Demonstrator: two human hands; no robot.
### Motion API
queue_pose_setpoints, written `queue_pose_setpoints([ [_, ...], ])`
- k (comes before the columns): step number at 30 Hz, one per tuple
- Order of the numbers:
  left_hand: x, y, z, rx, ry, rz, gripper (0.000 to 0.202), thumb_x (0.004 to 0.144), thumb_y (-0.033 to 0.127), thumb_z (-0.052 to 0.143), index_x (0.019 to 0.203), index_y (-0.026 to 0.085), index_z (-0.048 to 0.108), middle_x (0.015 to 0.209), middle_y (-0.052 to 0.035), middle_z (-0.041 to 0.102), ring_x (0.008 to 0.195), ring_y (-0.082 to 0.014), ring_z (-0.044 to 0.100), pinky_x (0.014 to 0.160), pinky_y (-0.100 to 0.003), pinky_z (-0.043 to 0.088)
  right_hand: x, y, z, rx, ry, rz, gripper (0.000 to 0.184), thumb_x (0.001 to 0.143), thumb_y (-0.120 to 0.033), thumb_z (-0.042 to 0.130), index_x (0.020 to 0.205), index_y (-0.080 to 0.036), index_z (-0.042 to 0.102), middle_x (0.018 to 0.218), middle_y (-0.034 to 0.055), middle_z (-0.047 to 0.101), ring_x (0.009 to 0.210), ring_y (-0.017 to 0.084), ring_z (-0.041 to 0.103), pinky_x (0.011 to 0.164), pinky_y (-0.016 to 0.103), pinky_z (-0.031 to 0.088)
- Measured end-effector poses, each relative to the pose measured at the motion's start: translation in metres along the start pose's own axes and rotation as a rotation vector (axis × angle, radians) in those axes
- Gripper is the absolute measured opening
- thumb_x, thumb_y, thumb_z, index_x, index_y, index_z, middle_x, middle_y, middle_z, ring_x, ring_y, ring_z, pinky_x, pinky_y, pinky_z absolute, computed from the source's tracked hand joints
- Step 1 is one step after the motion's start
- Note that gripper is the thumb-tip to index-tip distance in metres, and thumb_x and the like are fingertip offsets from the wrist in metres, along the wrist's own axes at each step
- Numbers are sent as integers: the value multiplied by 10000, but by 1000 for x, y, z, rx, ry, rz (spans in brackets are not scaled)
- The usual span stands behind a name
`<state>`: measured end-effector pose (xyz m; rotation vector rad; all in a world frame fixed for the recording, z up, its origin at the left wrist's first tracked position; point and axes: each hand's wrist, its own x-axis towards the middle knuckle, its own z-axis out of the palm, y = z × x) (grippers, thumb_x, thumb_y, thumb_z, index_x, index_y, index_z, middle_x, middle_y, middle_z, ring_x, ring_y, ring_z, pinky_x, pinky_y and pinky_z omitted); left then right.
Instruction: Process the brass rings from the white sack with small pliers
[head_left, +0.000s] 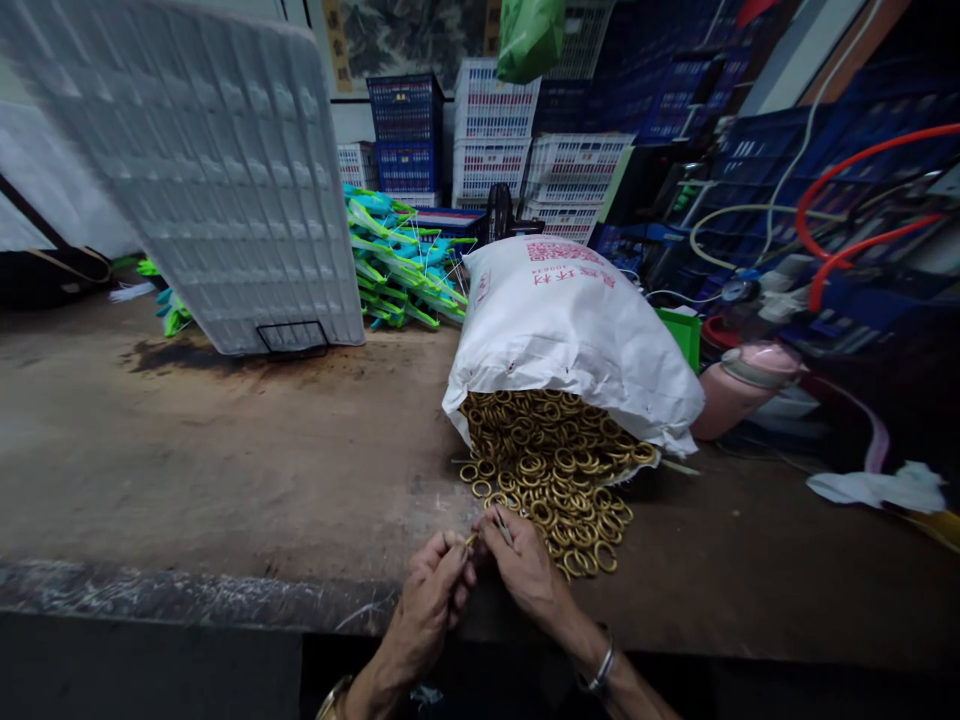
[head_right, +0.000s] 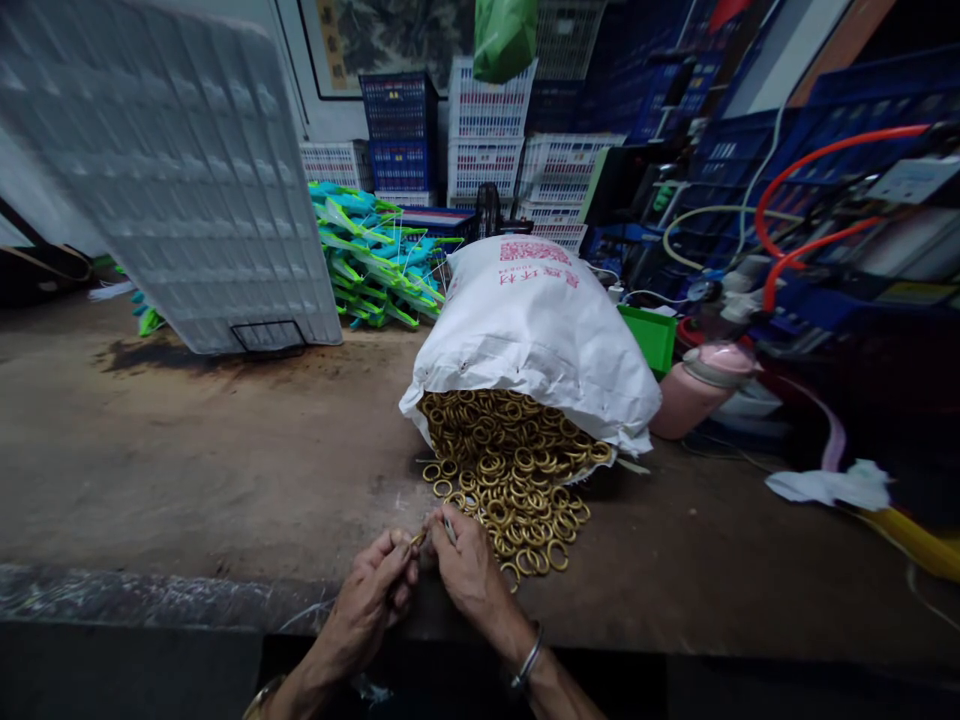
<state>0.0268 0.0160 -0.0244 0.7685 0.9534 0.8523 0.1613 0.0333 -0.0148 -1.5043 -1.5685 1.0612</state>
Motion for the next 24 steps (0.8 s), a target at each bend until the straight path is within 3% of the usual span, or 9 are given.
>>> queue_pose_setpoints([
  [4, 0, 5, 2, 29, 30, 35, 333, 745, 502, 525, 705, 184, 434, 565, 64, 436, 397, -31, 273, 377, -164, 175, -9, 3, 1, -328, -32, -98, 181, 781, -165, 364, 749, -197, 540, 637, -10, 549, 588, 121, 478, 565, 219, 317],
  [7, 1, 6, 3, 34, 47, 49, 363, 709, 527, 553, 705, 187, 424, 542, 72, 421, 397, -31, 264, 391, -171, 176, -14, 3, 3, -501, -84, -149, 260, 658, -51, 369, 784, -203, 536, 688, -7, 584, 633, 124, 508, 591, 218, 299],
  [17, 2, -1, -1, 144, 56, 199, 355, 753, 502, 519, 637, 175, 449, 538, 56, 397, 438, -53, 266, 433, -195, 223, -14, -2, 3, -631, -100, -145, 299, 618, -36, 345, 795, -197, 524, 676, 3, 585, 614, 132, 502, 565, 233, 258],
  [21, -10, 4, 0, 181, 39, 267, 321, 762, 447, 542, 620, 165, 485, 548, 40, 421, 476, -67, 320, 472, -200, 268, -14, 1, 0, -660, -145, -156, 287, 647, -62, 367, 847, -193, 525, 672, 5, 591, 618, 139, 508, 559, 233, 259],
  [24, -20, 8, 2, 162, -11, 226, 315, 740, 439, 576, 610, 162, 501, 548, 28, 464, 456, -60, 337, 442, -195, 259, -10, 2, -9, -756, -94, -87, 239, 693, -79, 379, 853, -175, 529, 656, 20, 594, 593, 142, 509, 543, 240, 248],
])
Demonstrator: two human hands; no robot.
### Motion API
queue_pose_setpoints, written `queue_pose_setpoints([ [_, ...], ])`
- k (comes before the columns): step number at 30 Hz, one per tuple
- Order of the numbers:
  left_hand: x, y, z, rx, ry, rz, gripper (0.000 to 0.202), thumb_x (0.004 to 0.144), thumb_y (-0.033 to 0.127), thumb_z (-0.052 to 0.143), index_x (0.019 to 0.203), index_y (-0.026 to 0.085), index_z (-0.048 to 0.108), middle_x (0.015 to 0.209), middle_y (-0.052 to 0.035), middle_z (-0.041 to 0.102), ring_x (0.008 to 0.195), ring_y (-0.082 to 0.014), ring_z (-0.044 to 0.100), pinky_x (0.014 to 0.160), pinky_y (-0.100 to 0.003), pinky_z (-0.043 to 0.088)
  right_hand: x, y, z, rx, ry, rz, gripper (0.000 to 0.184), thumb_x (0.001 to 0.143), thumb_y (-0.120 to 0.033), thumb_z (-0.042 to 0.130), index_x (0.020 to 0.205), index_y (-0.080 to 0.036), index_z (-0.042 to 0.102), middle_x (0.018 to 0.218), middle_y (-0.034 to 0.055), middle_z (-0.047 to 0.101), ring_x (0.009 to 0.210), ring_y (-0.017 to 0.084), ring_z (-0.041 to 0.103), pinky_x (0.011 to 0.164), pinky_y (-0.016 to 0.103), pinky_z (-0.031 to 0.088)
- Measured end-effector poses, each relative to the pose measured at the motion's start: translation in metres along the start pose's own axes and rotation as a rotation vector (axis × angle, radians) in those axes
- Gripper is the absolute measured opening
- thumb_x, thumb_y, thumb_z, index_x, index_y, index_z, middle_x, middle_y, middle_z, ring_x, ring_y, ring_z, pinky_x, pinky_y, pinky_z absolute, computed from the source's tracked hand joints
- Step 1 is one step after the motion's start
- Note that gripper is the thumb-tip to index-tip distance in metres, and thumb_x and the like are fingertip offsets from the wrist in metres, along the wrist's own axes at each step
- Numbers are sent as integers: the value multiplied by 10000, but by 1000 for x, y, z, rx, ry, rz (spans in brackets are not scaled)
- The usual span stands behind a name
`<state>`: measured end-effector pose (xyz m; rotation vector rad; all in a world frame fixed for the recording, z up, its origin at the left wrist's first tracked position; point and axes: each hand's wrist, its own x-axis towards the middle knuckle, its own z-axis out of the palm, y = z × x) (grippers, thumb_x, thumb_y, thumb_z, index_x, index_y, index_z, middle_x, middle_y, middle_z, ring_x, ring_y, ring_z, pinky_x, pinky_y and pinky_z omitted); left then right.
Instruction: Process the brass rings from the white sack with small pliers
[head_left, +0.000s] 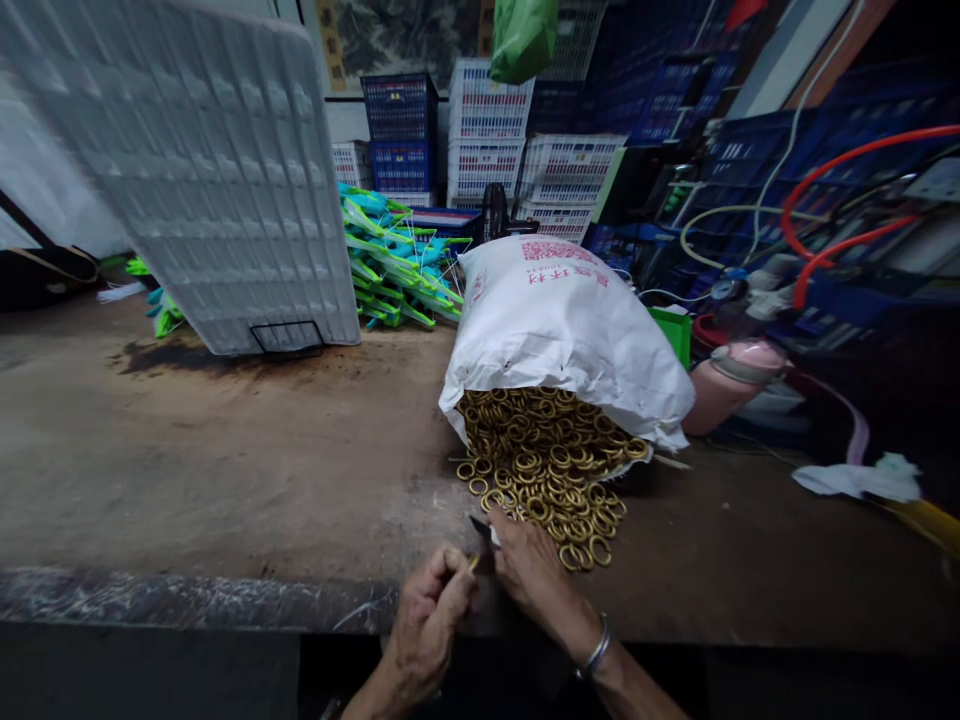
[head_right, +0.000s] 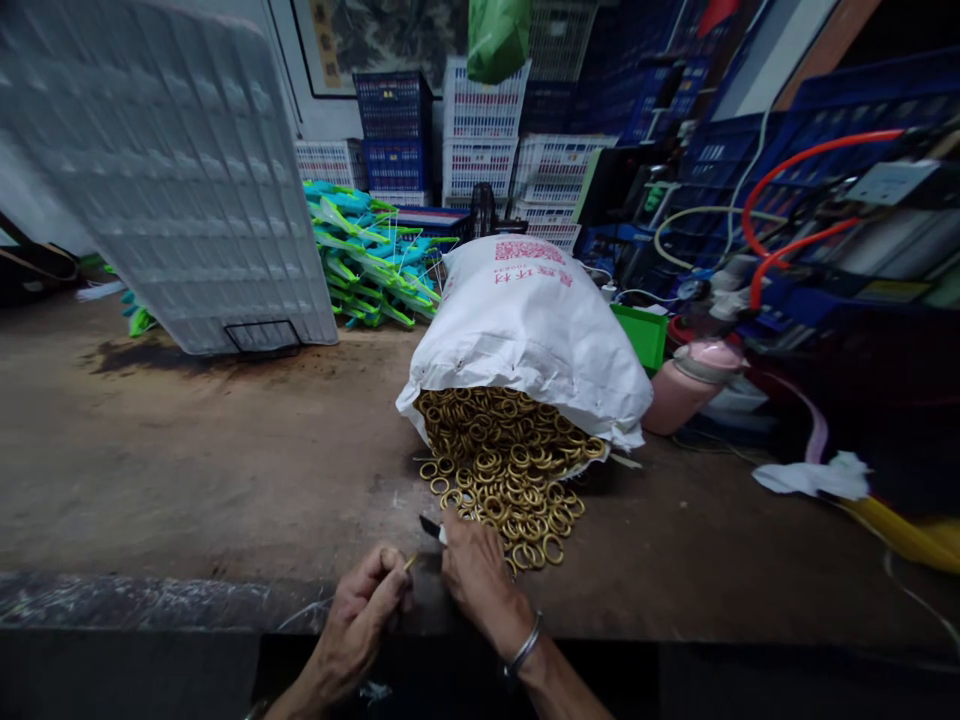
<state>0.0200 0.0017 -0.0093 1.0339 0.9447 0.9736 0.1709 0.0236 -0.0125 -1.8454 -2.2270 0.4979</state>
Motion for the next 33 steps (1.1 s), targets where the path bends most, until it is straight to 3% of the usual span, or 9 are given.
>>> queue_pose_setpoints([
  [5, 3, 5, 1, -294, -29, -220, 292, 770, 453, 528, 723, 165, 510, 619, 15, 521, 404, -38, 323, 351, -166, 187, 9, 7, -12, -85, 116, 103, 243, 704, -50, 407, 861, -189, 531, 741, 21, 623, 652, 139, 546, 560, 242, 246],
  [8, 10, 5, -2, -429, 4, -238, 264, 759, 410, 555, 758, 147, 527, 772, -37, 580, 473, -49, 398, 361, -157, 230, 16, 9, -10, -131, 197, 143, 236, 773, -122, 435, 977, -212, 514, 876, 27, 623, 735, 150, 562, 585, 246, 258],
  [11, 12, 4, -5, -493, 22, -250, 204, 740, 352, 580, 738, 161, 508, 777, -34, 595, 481, -61, 436, 360, -158, 243, 21, 10, -4, -189, 165, 146, 214, 800, -172, 452, 1000, -221, 509, 899, 33, 613, 725, 155, 561, 579, 254, 255],
  [15, 12, 3, -9, -618, 17, -321, 217, 697, 286, 619, 864, 174, 537, 694, -5, 569, 498, -72, 472, 384, -159, 277, 25, 10, 0, -186, 155, 123, 178, 818, -152, 415, 949, -206, 523, 873, 44, 617, 709, 153, 562, 571, 257, 251],
  [18, 16, -1, -11, -689, 38, -364, 186, 696, 300, 625, 759, 141, 550, 707, -18, 561, 564, -84, 513, 417, -162, 318, 24, 11, -1, -139, 176, 112, 196, 790, -95, 396, 894, -201, 524, 822, 26, 621, 692, 150, 564, 567, 254, 249],
  [21, 21, -4, -11, -641, 80, -342, 232, 689, 326, 643, 659, 141, 507, 713, -16, 556, 596, -95, 531, 412, -160, 335, 22, 14, -2, -28, 175, 75, 227, 751, -66, 400, 882, -207, 522, 774, 6, 617, 679, 146, 563, 576, 244, 269],
  [28, 30, -9, 1, -302, 117, -249, 350, 687, 456, 620, 873, 189, 491, 576, 64, 485, 398, -37, 382, 336, -133, 218, 13, 2, -2, 406, 144, -42, 133, 820, -241, 406, 877, -216, 523, 752, -4, 583, 666, 133, 527, 617, 221, 356],
  [33, 32, -12, 1, -103, 134, -213, 346, 676, 494, 605, 676, 179, 461, 477, 100, 369, 342, -15, 240, 342, -162, 166, 13, -7, -1, 640, 76, -1, 192, 823, -327, 395, 724, -195, 492, 642, -31, 486, 605, 113, 445, 562, 208, 343],
])
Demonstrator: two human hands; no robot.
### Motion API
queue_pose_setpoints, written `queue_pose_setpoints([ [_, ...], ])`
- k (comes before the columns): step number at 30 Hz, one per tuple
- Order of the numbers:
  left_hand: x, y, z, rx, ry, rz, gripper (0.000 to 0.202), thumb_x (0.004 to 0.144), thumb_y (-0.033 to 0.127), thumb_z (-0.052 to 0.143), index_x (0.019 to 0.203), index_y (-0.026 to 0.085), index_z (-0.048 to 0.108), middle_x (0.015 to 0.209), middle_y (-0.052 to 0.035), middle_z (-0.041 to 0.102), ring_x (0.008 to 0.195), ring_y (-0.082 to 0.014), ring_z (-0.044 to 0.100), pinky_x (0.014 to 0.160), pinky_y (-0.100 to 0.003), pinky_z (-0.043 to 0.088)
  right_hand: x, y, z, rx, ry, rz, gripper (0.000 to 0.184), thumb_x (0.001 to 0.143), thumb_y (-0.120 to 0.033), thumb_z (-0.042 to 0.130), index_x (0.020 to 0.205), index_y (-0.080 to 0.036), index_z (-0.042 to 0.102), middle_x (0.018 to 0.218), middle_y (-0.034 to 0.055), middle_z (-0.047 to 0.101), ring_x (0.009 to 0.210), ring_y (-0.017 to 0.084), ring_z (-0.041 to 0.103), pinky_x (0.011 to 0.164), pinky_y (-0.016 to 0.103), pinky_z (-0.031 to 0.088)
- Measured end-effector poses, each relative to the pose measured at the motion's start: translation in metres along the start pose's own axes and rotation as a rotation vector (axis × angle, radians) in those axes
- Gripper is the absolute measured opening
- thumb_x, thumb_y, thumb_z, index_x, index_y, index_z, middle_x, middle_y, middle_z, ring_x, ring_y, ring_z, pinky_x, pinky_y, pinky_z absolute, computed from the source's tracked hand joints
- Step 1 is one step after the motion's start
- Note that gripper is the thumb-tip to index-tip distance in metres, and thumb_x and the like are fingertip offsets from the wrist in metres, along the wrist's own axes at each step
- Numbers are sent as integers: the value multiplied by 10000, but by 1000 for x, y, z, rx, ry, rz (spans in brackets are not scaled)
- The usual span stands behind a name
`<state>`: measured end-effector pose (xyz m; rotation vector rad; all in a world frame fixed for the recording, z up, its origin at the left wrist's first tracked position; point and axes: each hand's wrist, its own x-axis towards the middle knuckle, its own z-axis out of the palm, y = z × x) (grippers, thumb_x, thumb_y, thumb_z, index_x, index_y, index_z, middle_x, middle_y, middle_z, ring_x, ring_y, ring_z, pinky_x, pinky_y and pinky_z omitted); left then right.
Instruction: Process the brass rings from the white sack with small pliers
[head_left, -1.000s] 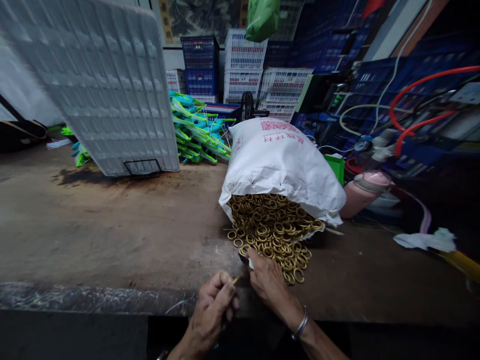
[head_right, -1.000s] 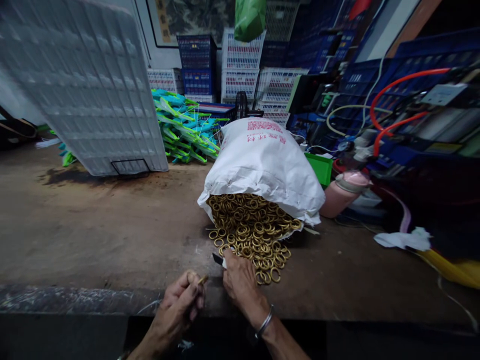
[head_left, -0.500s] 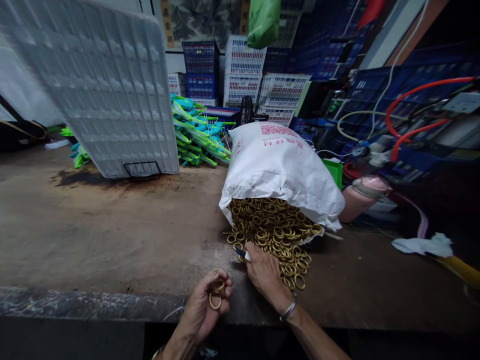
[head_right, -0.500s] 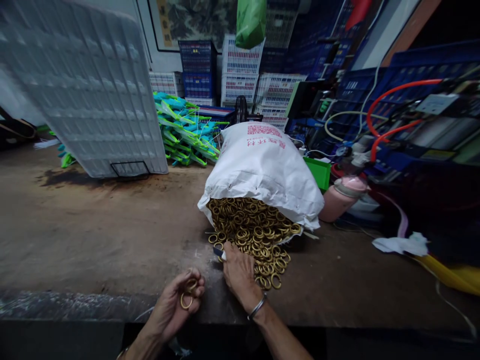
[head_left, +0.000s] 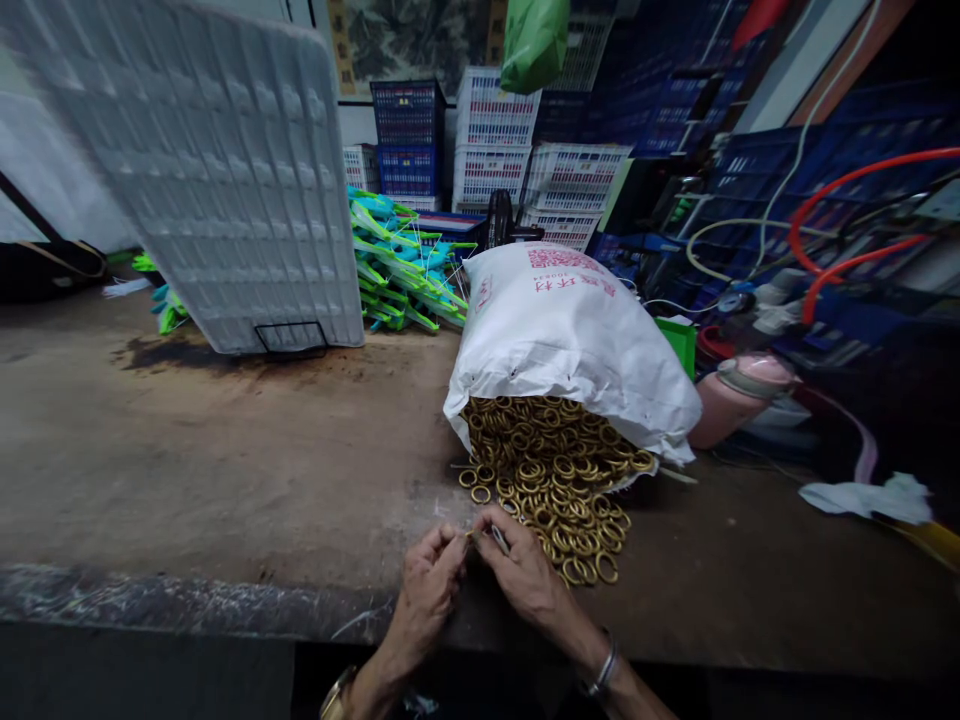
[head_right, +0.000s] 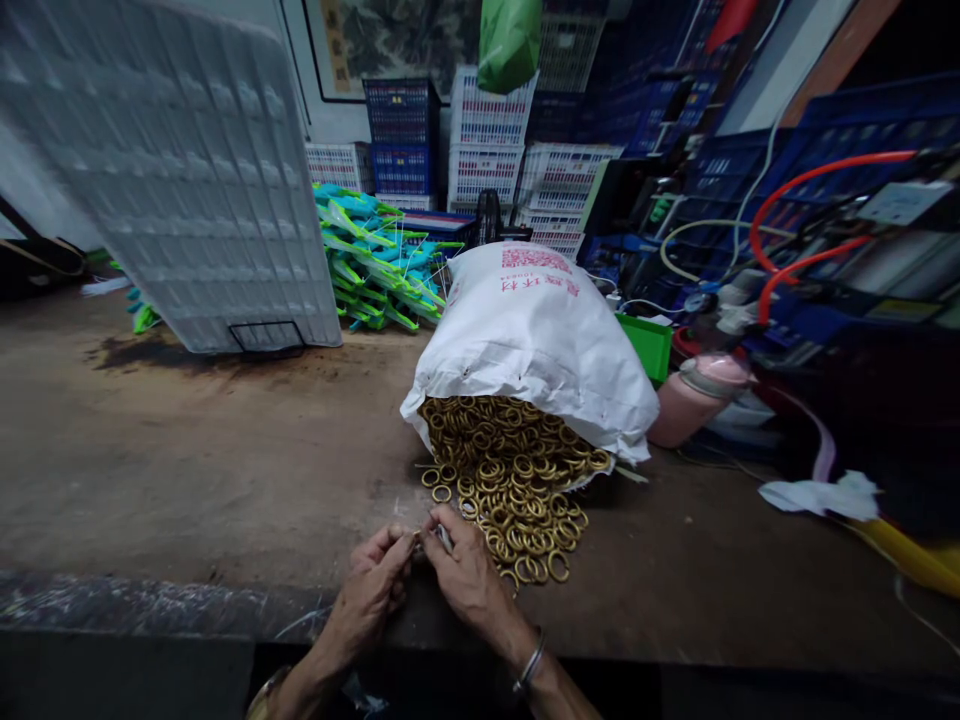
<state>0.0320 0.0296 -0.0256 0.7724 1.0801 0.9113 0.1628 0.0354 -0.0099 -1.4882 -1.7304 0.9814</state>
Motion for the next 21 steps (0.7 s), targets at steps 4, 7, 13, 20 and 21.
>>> queue_pose_setpoints([
  [4, -1, -2, -5, 90, -42, 15, 346, 673, 496, 603, 652, 176, 475, 471, 92, 378, 352, -23, 240, 353, -182, 152, 3, 1, 3, 51, 10, 55, 232, 816, -353, 393, 668, -188, 462, 595, -48, 420, 578, 103, 395, 550, 209, 320],
  [7, -3, -4, -7, 24, -131, -30, 342, 727, 502, 539, 649, 181, 450, 485, 87, 389, 338, -20, 211, 349, -183, 126, 4, 1, 3, 27, 9, 47, 215, 804, -336, 406, 659, -186, 457, 598, -48, 422, 581, 104, 398, 559, 215, 313],
  [13, -7, -1, -4, -135, -193, -52, 288, 756, 450, 540, 704, 185, 437, 535, 85, 398, 360, -18, 224, 353, -161, 124, 3, 5, 2, -62, 52, 49, 240, 843, -310, 329, 684, -192, 465, 587, -31, 456, 557, 113, 418, 544, 218, 301],
  [20, -7, 1, -4, -79, -145, 9, 290, 763, 460, 527, 737, 188, 430, 569, 75, 432, 374, -18, 242, 354, -154, 157, -9, 4, 8, -460, -40, -43, 227, 692, -65, 375, 802, -201, 518, 668, 4, 571, 597, 131, 485, 561, 229, 258],
  [21, -7, 1, -4, -61, -135, 10, 300, 755, 469, 532, 735, 189, 425, 563, 76, 434, 373, -18, 248, 356, -153, 158, -10, 3, 8, -502, -51, -46, 257, 667, -49, 377, 817, -201, 521, 673, 7, 578, 601, 133, 491, 560, 232, 252],
])
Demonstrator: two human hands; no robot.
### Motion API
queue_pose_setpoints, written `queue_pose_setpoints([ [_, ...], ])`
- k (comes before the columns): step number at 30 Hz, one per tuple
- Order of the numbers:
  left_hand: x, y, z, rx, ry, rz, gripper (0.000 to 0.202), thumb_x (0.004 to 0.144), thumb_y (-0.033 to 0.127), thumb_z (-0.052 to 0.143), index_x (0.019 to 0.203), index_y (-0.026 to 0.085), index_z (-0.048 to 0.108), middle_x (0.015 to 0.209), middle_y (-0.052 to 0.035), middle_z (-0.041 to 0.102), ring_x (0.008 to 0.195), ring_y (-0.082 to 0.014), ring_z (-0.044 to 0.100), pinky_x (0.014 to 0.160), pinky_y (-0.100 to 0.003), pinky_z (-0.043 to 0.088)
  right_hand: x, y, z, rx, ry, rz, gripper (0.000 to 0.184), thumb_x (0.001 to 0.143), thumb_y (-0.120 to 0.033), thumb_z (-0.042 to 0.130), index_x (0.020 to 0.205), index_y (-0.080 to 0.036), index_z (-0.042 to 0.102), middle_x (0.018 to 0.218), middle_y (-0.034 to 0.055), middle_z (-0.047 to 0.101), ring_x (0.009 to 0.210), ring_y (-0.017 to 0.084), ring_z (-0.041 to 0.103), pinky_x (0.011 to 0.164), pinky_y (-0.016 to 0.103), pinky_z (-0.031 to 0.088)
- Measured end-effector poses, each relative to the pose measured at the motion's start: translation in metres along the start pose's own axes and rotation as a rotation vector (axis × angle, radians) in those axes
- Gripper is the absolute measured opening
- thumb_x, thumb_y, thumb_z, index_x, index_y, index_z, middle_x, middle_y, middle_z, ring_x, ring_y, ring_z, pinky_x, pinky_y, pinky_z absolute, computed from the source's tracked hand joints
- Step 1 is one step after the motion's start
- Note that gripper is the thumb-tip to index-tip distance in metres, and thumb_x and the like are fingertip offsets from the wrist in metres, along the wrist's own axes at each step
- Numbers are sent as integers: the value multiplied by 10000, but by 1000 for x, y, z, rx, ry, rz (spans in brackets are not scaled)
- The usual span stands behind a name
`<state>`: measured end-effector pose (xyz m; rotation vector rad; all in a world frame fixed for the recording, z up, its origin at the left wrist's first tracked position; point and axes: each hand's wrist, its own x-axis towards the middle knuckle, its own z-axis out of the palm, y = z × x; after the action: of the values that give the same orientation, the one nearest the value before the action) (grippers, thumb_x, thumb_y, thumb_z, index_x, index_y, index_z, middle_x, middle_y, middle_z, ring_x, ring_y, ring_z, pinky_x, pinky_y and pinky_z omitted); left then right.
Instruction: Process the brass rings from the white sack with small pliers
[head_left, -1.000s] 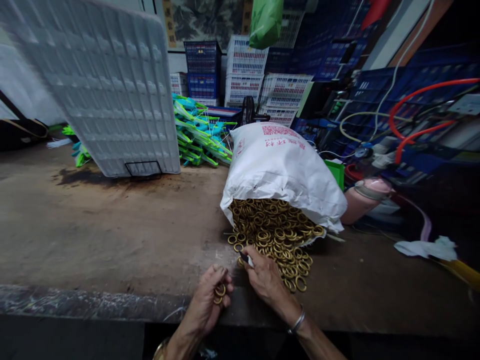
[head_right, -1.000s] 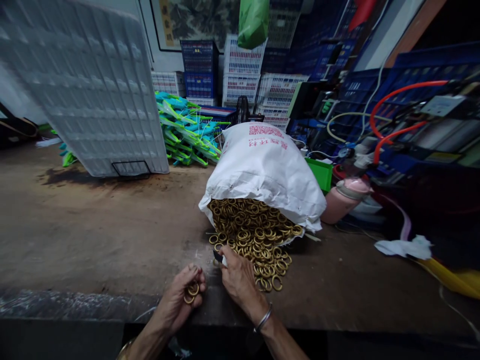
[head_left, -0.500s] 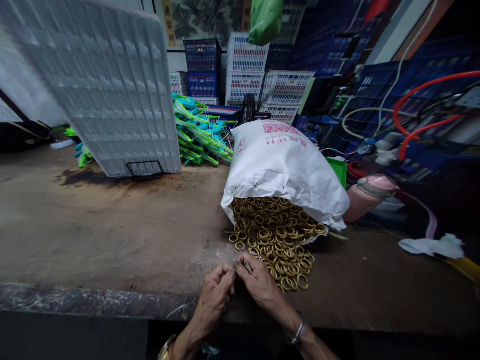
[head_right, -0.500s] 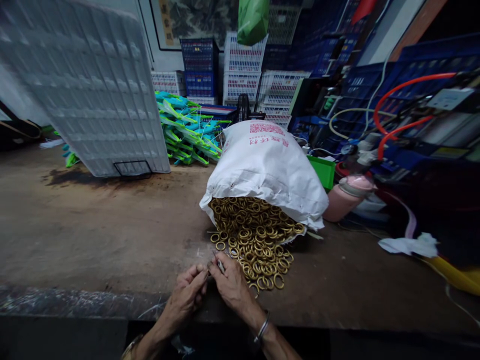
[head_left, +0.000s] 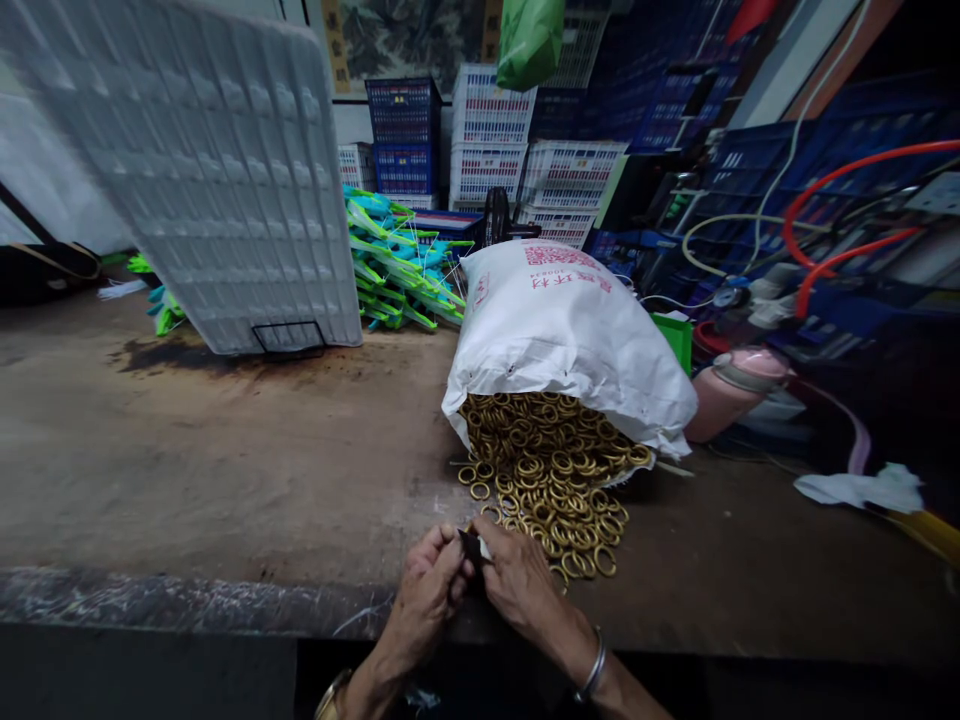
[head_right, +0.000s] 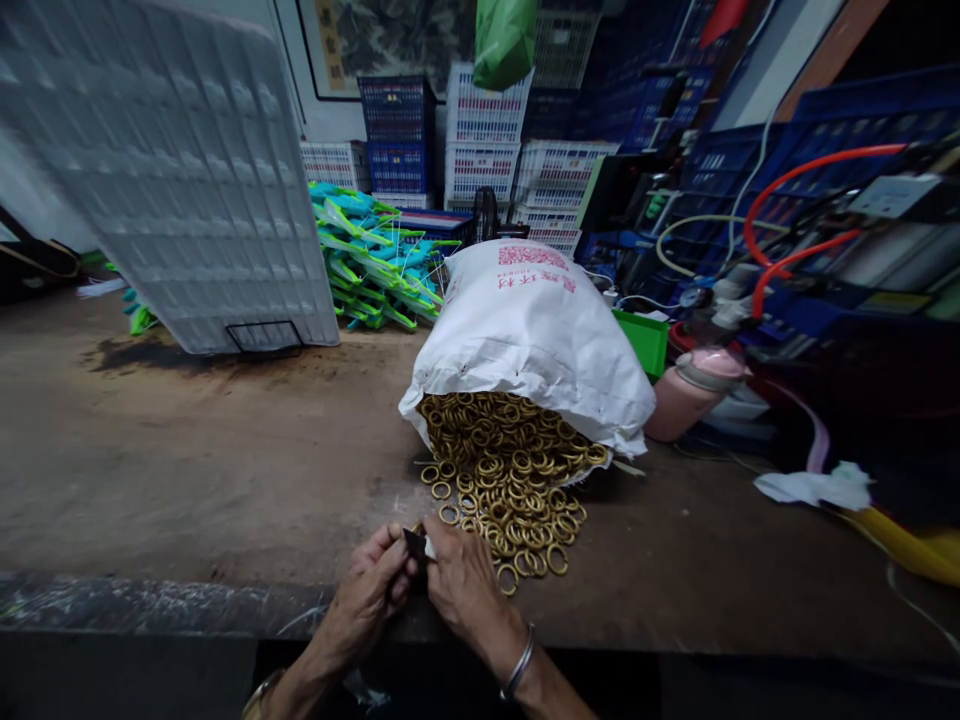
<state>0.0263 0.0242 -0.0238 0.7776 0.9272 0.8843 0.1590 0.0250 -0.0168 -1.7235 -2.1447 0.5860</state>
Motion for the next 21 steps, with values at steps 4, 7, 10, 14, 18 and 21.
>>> queue_pose_setpoints([
  [4, 1, 0, 0, 44, 25, 20, 343, 711, 500, 559, 711, 189, 414, 538, 78, 446, 365, -16, 249, 358, -158, 158, -1, -2, -1, -54, -13, -13, 290, 667, -40, 370, 856, -199, 522, 703, 14, 593, 628, 138, 510, 570, 234, 250],
  [7, 1, 1, 1, 76, 52, 32, 362, 695, 518, 560, 692, 187, 414, 523, 78, 442, 361, -17, 245, 360, -166, 155, -1, -4, -2, -59, -7, 5, 286, 692, -41, 362, 864, -199, 526, 723, 18, 599, 648, 139, 520, 583, 231, 257],
  [10, 2, 0, 2, 97, 59, 36, 365, 699, 525, 551, 688, 187, 414, 522, 79, 435, 368, -22, 248, 366, -169, 159, -2, -4, -1, -59, -9, 14, 285, 704, -43, 357, 872, -198, 527, 739, 22, 604, 666, 140, 528, 594, 230, 265],
  [14, 0, -2, 0, 128, 35, 89, 375, 703, 531, 547, 651, 184, 418, 496, 87, 397, 371, -25, 239, 372, -173, 170, -1, 1, 0, -91, -35, 7, 302, 691, -52, 368, 907, -198, 521, 720, 16, 603, 665, 149, 535, 578, 239, 259],
  [18, -9, 1, 1, 130, -22, 80, 349, 714, 493, 570, 652, 178, 433, 510, 72, 433, 390, -29, 280, 377, -165, 183, 3, 13, -4, -178, -23, 73, 269, 699, -74, 383, 907, -182, 514, 695, 19, 607, 619, 151, 536, 539, 251, 233],
  [21, -14, 6, 3, -14, -43, -32, 308, 741, 472, 550, 696, 185, 448, 540, 62, 467, 384, -30, 293, 365, -161, 161, 7, 16, -10, -201, 23, 111, 254, 691, -46, 384, 864, -180, 512, 717, 23, 613, 636, 148, 546, 549, 252, 238],
])
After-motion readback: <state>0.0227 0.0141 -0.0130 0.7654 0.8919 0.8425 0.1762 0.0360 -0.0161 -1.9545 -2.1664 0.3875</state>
